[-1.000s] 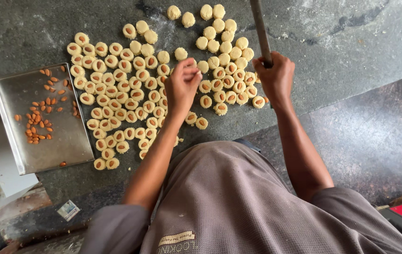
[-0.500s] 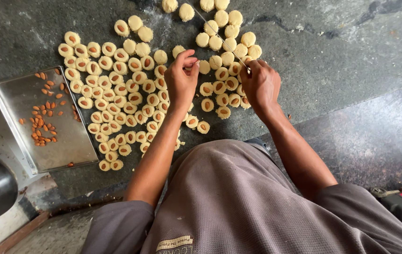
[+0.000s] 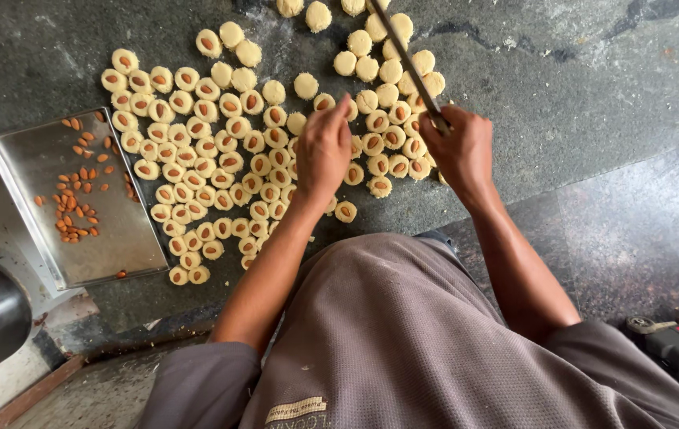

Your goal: The person removes trays of baked cookies from a large commercial oven using a cloth, then places almonds onto small pieces of dough on a workbench using a long metal tool and their hands.

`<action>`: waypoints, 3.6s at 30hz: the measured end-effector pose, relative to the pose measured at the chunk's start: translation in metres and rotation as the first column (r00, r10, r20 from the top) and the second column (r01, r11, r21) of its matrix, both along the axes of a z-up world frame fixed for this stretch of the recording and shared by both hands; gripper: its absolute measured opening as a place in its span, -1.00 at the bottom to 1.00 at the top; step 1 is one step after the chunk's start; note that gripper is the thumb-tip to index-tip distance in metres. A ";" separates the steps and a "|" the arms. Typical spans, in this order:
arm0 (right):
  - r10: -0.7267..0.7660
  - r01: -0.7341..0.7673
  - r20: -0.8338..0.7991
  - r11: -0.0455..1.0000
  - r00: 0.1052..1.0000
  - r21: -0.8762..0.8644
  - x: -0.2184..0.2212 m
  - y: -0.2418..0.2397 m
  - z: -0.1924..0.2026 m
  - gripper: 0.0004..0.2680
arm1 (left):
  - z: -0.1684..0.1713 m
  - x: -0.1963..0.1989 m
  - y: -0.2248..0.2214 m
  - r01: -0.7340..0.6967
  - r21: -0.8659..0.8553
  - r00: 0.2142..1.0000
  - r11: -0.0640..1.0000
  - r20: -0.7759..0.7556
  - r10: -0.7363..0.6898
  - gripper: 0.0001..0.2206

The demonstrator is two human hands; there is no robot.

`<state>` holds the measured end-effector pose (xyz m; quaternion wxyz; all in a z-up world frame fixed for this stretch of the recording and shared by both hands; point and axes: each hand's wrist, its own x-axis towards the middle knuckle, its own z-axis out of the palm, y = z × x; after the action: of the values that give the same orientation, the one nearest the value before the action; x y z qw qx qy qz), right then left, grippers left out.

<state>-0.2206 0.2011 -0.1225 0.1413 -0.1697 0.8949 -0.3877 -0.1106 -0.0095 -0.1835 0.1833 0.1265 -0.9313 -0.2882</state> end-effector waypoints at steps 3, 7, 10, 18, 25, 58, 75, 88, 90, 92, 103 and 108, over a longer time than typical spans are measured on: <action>-0.157 0.159 0.158 0.987 0.975 -0.001 0.012 0.015 0.021 -0.84 | 0.012 -0.007 -0.008 -0.094 0.089 0.995 0.992 0.037 0.091 -0.60; -0.249 0.246 0.077 0.968 0.966 0.038 0.019 0.037 0.043 -0.78 | 0.028 -0.015 -0.015 -0.148 0.153 0.988 0.977 0.065 0.140 -0.53; -0.301 0.296 0.060 0.952 0.952 0.073 0.021 0.055 0.047 -0.77 | 0.034 -0.013 -0.017 -0.109 0.124 0.994 0.986 0.045 0.104 -0.54; -0.359 0.354 0.087 0.933 0.929 0.063 0.043 0.077 0.038 -0.75 | 0.037 -0.011 -0.012 -0.202 0.164 0.968 0.965 0.185 0.171 -0.51; -0.323 0.319 0.079 0.946 0.943 0.053 0.069 0.068 0.047 -0.74 | 0.027 -0.026 -0.016 -0.290 0.091 0.930 0.953 0.260 0.259 -0.37; -0.289 0.304 0.108 0.940 0.951 -0.154 0.088 0.084 0.070 -0.74 | 0.020 -0.036 0.006 -0.118 0.075 0.992 0.990 -0.041 0.121 -0.53; -0.030 0.021 0.094 0.996 0.995 0.092 0.114 -0.008 0.069 -0.75 | -0.007 0.242 -0.304 -0.821 -0.065 0.568 0.566 0.002 0.823 -0.74; 0.034 -0.050 0.107 0.987 0.994 0.151 0.143 -0.037 0.077 -0.76 | -0.019 0.260 -0.348 -0.730 -0.150 0.675 0.667 -0.004 0.738 -0.93; 0.021 -0.040 0.098 0.979 0.995 0.199 0.144 -0.036 0.076 -0.77 | -0.015 0.259 -0.347 -0.726 -0.162 0.678 0.668 -0.002 0.735 -0.93; 0.016 -0.036 0.105 0.980 0.994 0.195 0.146 -0.035 0.076 -0.77 | -0.009 0.256 -0.343 -0.725 -0.159 0.686 0.670 -0.083 0.723 -0.93; 0.102 -0.106 0.037 0.983 0.994 0.152 0.147 -0.041 0.086 -0.74 | -0.008 0.264 -0.310 -0.771 0.220 0.580 0.598 -0.145 0.802 -0.94; 0.140 -0.143 0.030 0.985 0.990 0.095 0.148 -0.045 0.086 -0.77 | 0.025 0.253 -0.262 -0.395 0.870 0.585 0.296 -0.009 0.811 -0.83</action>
<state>-0.0724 0.1560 -0.0364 0.1867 -0.2213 0.8968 -0.3346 0.1429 -0.2711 -0.1587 0.4143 0.4767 -0.4967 -0.5953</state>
